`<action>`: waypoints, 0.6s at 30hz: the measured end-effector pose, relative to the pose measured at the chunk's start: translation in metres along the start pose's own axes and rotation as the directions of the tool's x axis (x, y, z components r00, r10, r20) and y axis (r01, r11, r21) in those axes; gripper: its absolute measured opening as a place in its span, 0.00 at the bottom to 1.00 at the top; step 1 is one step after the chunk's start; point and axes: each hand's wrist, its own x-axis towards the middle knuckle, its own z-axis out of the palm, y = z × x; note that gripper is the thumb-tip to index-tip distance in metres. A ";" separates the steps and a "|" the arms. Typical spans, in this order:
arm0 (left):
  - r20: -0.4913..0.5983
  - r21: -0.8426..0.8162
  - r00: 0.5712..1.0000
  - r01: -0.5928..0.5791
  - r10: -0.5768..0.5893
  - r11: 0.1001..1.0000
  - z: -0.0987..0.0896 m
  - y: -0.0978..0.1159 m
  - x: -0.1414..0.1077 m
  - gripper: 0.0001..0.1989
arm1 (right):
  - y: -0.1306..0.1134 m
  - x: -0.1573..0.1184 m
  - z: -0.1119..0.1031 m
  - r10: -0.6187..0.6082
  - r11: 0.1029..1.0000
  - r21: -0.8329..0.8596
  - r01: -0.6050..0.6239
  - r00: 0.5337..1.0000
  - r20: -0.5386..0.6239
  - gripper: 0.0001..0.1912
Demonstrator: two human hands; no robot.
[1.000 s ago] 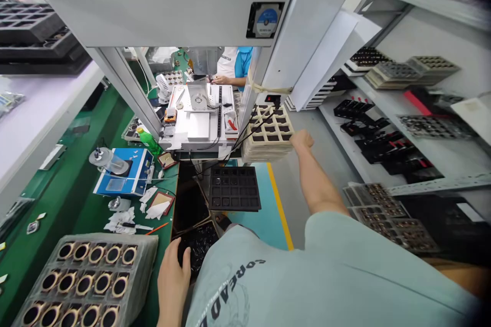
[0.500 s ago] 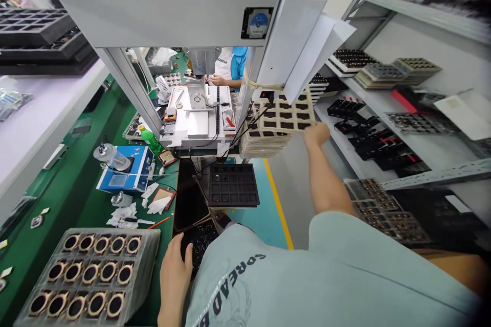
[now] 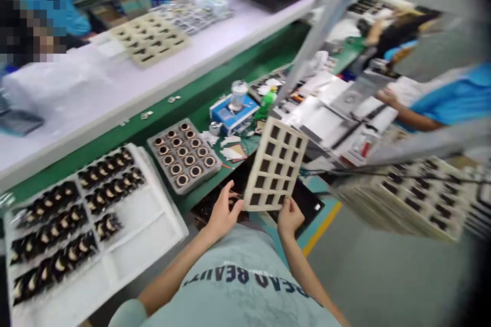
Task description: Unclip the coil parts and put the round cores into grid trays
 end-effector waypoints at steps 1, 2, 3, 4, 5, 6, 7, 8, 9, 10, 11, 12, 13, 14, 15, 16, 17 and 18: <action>-0.110 -0.046 0.994 0.018 -0.023 0.999 -0.007 -0.004 -0.004 0.31 | -0.015 0.007 0.018 -0.060 0.998 0.016 0.059 0.996 0.071 0.34; -0.218 -0.088 0.974 0.034 -0.053 0.996 -0.014 -0.009 -0.008 0.31 | -0.032 0.014 0.035 -0.132 0.991 0.024 0.130 0.980 0.146 0.32; -0.316 -0.125 0.945 0.043 -0.081 0.991 -0.022 -0.015 -0.012 0.31 | -0.052 0.021 0.050 -0.207 0.978 0.024 0.207 0.953 0.223 0.29; -0.399 -0.154 0.911 0.045 -0.104 0.987 -0.030 -0.021 -0.016 0.32 | -0.072 0.025 0.064 -0.276 0.959 0.020 0.284 0.913 0.299 0.27; -0.468 -0.174 0.876 0.041 -0.119 0.984 -0.038 -0.027 -0.021 0.32 | -0.092 0.026 0.077 -0.330 0.935 0.003 0.354 0.868 0.371 0.26; -0.526 -0.185 0.841 0.035 -0.129 0.982 -0.046 -0.032 -0.026 0.32 | -0.110 0.024 0.091 -0.362 0.910 -0.027 0.414 0.824 0.436 0.24; -0.575 -0.189 0.807 0.032 -0.137 0.982 -0.053 -0.037 -0.033 0.32 | -0.127 0.019 0.104 -0.376 0.882 -0.065 0.466 0.782 0.498 0.23; -0.619 -0.181 0.773 0.034 -0.141 0.983 -0.060 -0.042 -0.041 0.31 | -0.140 0.012 0.116 -0.377 0.853 -0.106 0.512 0.742 0.554 0.22; -0.659 -0.159 0.739 0.043 -0.139 0.986 -0.066 -0.047 -0.051 0.30 | -0.151 0.003 0.127 -0.368 0.821 -0.146 0.551 0.708 0.603 0.21; -0.700 -0.122 0.703 0.061 -0.129 0.991 -0.073 -0.051 -0.062 0.28 | -0.158 -0.007 0.136 -0.352 0.790 -0.187 0.583 0.682 0.641 0.20; -0.741 -0.065 0.663 0.090 -0.108 0.994 -0.079 -0.055 -0.075 0.26 | -0.162 -0.017 0.143 -0.333 0.760 -0.228 0.608 0.666 0.667 0.20; -0.781 0.005 0.619 0.137 -0.081 0.991 -0.086 -0.058 -0.089 0.24 | -0.164 -0.025 0.148 -0.318 0.732 -0.265 0.628 0.659 0.682 0.19; -0.818 0.077 0.573 0.204 -0.055 0.976 -0.093 -0.062 -0.103 0.23 | -0.164 -0.031 0.151 -0.309 0.706 -0.297 0.643 0.657 0.688 0.19; -0.850 0.139 0.526 0.289 -0.036 0.947 -0.102 -0.066 -0.117 0.22 | -0.164 -0.035 0.153 -0.304 0.683 -0.326 0.653 0.660 0.687 0.19; -0.875 0.182 0.483 0.387 -0.030 0.904 -0.112 -0.069 -0.130 0.21 | -0.163 -0.037 0.154 -0.303 0.665 -0.348 0.661 0.665 0.682 0.20; -0.898 0.205 0.439 0.489 -0.037 0.848 -0.124 -0.073 -0.142 0.21 | -0.163 -0.038 0.154 -0.306 0.650 -0.361 0.669 0.665 0.682 0.20; -0.917 0.210 0.397 0.584 -0.050 0.784 -0.137 -0.077 -0.151 0.22 | -0.163 -0.038 0.154 -0.307 0.637 -0.367 0.678 0.660 0.686 0.20; -0.931 0.205 0.358 0.666 -0.067 0.717 -0.151 -0.080 -0.158 0.23 | -0.164 -0.037 0.155 -0.306 0.626 -0.373 0.685 0.655 0.691 0.20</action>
